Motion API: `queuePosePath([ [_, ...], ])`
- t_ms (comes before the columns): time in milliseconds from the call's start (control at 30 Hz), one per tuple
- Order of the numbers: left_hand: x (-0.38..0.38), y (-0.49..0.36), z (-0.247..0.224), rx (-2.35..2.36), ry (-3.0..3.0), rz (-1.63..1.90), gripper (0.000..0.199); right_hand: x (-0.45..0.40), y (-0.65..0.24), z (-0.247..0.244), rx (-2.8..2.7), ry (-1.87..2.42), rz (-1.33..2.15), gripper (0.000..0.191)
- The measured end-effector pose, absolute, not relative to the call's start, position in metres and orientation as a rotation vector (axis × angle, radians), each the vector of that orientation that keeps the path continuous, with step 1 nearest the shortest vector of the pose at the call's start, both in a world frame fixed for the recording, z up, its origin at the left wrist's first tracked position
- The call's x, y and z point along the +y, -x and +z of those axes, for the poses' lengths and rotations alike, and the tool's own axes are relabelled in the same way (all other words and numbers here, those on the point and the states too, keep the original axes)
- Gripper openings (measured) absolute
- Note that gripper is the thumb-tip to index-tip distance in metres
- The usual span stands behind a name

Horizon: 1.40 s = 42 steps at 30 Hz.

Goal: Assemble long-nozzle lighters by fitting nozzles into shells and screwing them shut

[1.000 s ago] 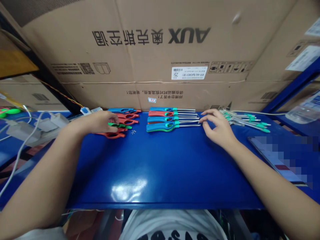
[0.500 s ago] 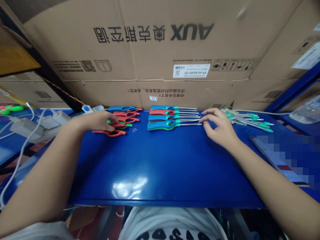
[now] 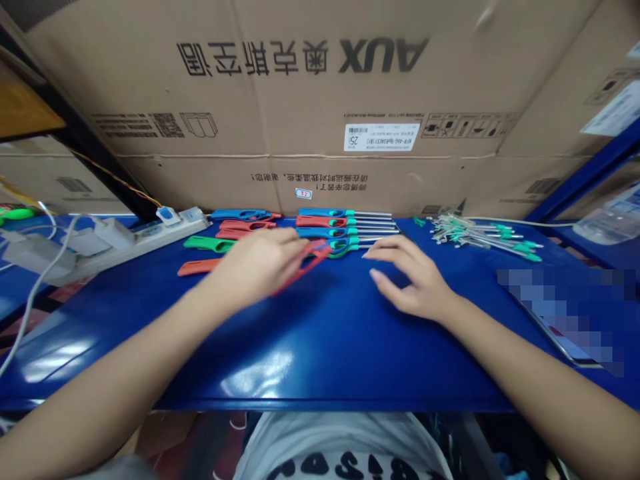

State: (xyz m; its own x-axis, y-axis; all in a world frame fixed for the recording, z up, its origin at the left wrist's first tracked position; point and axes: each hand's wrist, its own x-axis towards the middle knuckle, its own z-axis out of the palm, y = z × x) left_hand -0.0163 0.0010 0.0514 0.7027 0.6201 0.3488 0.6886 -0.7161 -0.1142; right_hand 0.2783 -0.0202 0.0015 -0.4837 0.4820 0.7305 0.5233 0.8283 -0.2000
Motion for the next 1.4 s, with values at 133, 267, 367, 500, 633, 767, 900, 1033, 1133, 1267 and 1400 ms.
queuePosePath([
  [133,-0.018,-0.020,0.011,-0.830,2.699,-0.362,0.029,-0.030,-0.265,-0.005,-2.444,0.639,0.074,0.029],
  [267,-0.020,-0.027,-0.011,-0.834,2.791,-0.413,0.024,-0.027,-0.262,-0.013,-2.592,0.728,0.174,0.021],
  [367,-0.020,-0.028,-0.013,-0.885,2.873,-0.409,0.023,-0.024,-0.263,-0.016,-2.656,0.797,0.234,0.017],
  [500,-0.020,-0.028,-0.007,-0.963,2.994,-0.342,0.040,-0.024,-0.267,-0.014,-2.723,0.863,0.274,0.014],
  [633,-0.015,-0.020,0.002,-1.092,3.070,-0.314,0.057,-0.023,-0.277,-0.005,-2.717,0.973,0.377,0.010],
  [767,-0.005,-0.010,0.006,-1.213,3.198,-0.364,0.058,-0.019,-0.295,0.006,-2.671,1.200,0.388,0.011],
  [900,0.004,-0.009,0.002,-1.304,3.334,-0.527,0.046,-0.015,-0.306,0.010,-2.638,1.262,0.513,0.013],
  [1033,0.007,-0.011,-0.004,-1.334,3.369,-0.626,0.041,-0.016,-0.304,0.009,-2.621,1.248,0.558,0.009],
  [1133,0.007,-0.011,-0.005,-1.360,3.368,-0.642,0.040,-0.017,-0.301,0.007,-2.634,1.194,0.568,0.007],
  [1267,0.006,-0.011,-0.004,-1.405,3.360,-0.674,0.041,-0.017,-0.300,0.003,-2.647,1.152,0.531,0.011],
  [1400,0.006,-0.011,-0.004,-1.395,3.334,-0.686,0.040,-0.016,-0.299,0.002,-2.679,1.135,0.469,0.013],
])
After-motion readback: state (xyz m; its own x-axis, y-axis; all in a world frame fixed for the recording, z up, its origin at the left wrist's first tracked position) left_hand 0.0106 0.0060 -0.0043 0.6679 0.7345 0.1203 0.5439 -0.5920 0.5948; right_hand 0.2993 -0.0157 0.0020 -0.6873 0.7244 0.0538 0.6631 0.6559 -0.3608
